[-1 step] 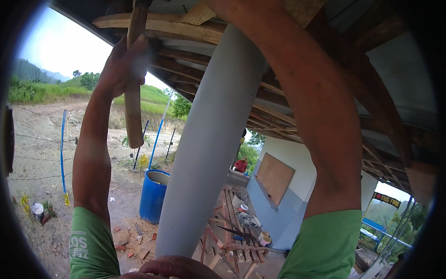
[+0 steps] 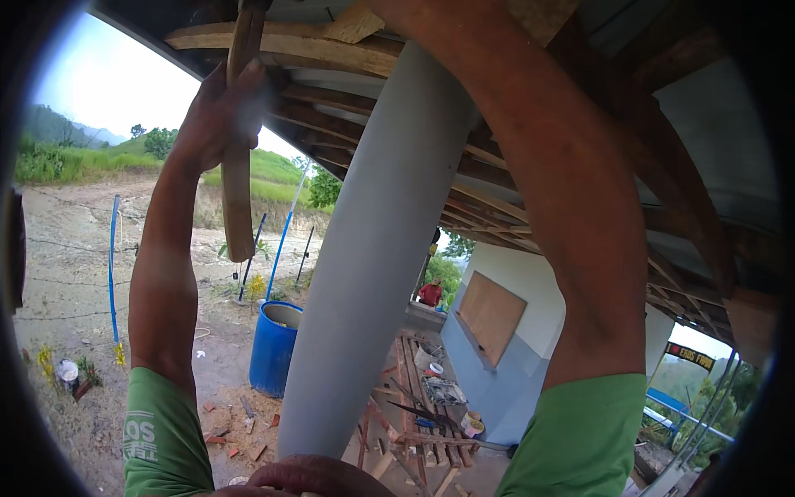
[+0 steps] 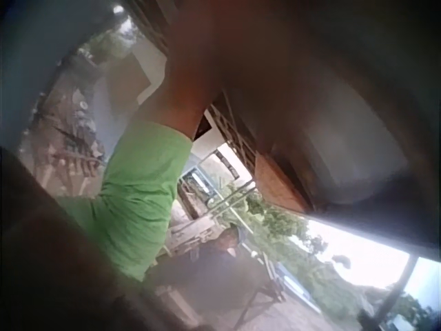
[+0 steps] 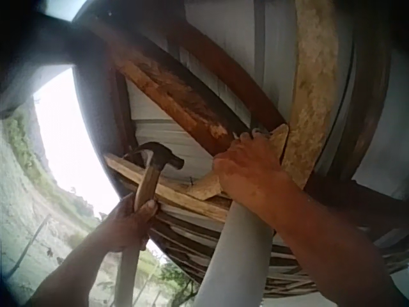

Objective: The person cuts a wooden piece with a saw, drives a nail into the wood using a hammer, and then secures the wooden piece to the roof frame with the hammer.

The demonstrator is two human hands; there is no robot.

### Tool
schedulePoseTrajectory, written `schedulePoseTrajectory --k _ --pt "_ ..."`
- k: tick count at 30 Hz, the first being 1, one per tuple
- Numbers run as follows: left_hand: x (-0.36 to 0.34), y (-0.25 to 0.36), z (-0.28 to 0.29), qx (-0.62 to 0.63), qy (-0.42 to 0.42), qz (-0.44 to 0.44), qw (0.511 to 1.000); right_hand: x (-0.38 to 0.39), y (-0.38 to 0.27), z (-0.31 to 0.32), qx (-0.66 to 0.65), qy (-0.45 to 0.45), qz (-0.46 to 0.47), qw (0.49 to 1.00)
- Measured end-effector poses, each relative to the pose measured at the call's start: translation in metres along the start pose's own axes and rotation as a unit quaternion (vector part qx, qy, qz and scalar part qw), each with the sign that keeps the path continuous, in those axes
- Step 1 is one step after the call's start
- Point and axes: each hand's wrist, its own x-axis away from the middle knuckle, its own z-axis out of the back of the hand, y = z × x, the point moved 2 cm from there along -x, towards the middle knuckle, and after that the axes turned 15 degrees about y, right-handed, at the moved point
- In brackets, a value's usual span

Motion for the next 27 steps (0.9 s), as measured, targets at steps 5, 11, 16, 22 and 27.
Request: schedulePoseTrajectory --k 5,11,16,22,27 --pt "0.008 -0.01 0.002 -0.025 -0.008 0.001 1.0 0.001 -0.007 0.005 0.007 0.021 0.01 1.0" --pt "0.012 -0.027 0.003 -0.03 -0.019 0.031 0.999 0.0 -0.009 0.001 0.015 0.014 0.003 1.0" --pt "0.013 -0.023 -0.011 -0.06 -0.04 0.065 0.995 -0.001 -0.008 0.007 0.031 -0.033 0.007 0.999" --pt "0.015 -0.021 -0.016 -0.041 -0.044 0.081 0.995 0.002 -0.002 0.001 0.003 0.023 0.037 0.999" --pt "0.015 -0.023 -0.02 -0.052 -0.042 0.075 0.995 0.007 -0.002 -0.007 -0.022 0.069 0.016 0.997"
